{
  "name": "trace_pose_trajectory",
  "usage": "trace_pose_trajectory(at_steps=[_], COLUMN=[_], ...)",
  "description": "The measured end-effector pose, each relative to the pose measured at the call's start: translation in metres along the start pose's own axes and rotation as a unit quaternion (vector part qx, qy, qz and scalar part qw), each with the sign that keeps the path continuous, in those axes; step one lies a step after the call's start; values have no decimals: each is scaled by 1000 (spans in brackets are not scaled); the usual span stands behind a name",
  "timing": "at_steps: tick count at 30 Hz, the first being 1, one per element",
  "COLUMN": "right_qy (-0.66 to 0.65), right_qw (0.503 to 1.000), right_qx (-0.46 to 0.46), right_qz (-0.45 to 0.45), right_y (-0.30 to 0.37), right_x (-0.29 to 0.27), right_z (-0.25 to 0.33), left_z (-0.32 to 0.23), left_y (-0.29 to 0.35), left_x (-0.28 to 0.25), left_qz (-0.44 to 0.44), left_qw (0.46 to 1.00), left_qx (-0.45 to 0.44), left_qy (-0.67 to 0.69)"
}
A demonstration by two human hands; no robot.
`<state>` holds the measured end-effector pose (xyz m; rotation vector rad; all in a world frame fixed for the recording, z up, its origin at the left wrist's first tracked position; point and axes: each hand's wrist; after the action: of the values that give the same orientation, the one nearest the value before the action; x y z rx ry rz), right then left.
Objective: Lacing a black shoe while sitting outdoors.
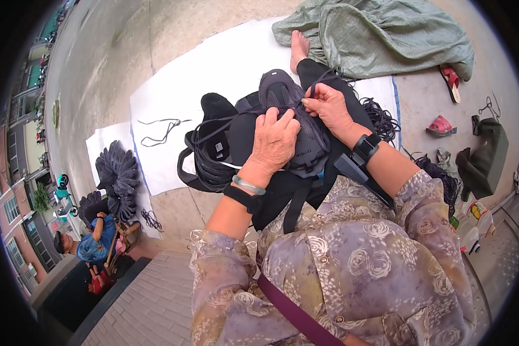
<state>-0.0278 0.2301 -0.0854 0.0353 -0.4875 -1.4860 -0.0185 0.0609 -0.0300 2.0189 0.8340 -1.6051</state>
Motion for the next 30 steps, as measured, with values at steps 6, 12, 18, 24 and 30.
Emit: trace_pose_trajectory(at_steps=[6, 12, 18, 24, 30], right_qy=[72, 115, 267, 427, 413], right_qw=[996, 991, 957, 883, 911], right_qx=[-42, -57, -113, -193, 12], right_qz=[-24, -25, -16, 34, 8], right_y=[-1, -4, -5, -8, 0], right_x=[5, 5, 7, 14, -3], right_z=[-2, -5, -6, 0, 9], left_z=[-2, -2, -3, 1, 39], left_y=[0, -1, 0, 1, 38], left_x=[-2, -1, -1, -3, -44], left_qz=[9, 3, 7, -63, -339], left_qw=[1000, 1000, 999, 989, 676], left_qx=[-9, -8, -14, -58, -322], left_qy=[14, 18, 30, 121, 570])
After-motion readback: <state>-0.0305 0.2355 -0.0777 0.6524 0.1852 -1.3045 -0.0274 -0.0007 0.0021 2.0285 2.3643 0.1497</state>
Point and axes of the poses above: each hand's wrist, its own y-axis away from the middle knuckle, its own x-axis out of the palm, z = x × y, and after that the axes turned 7 degrees about z, right-handed
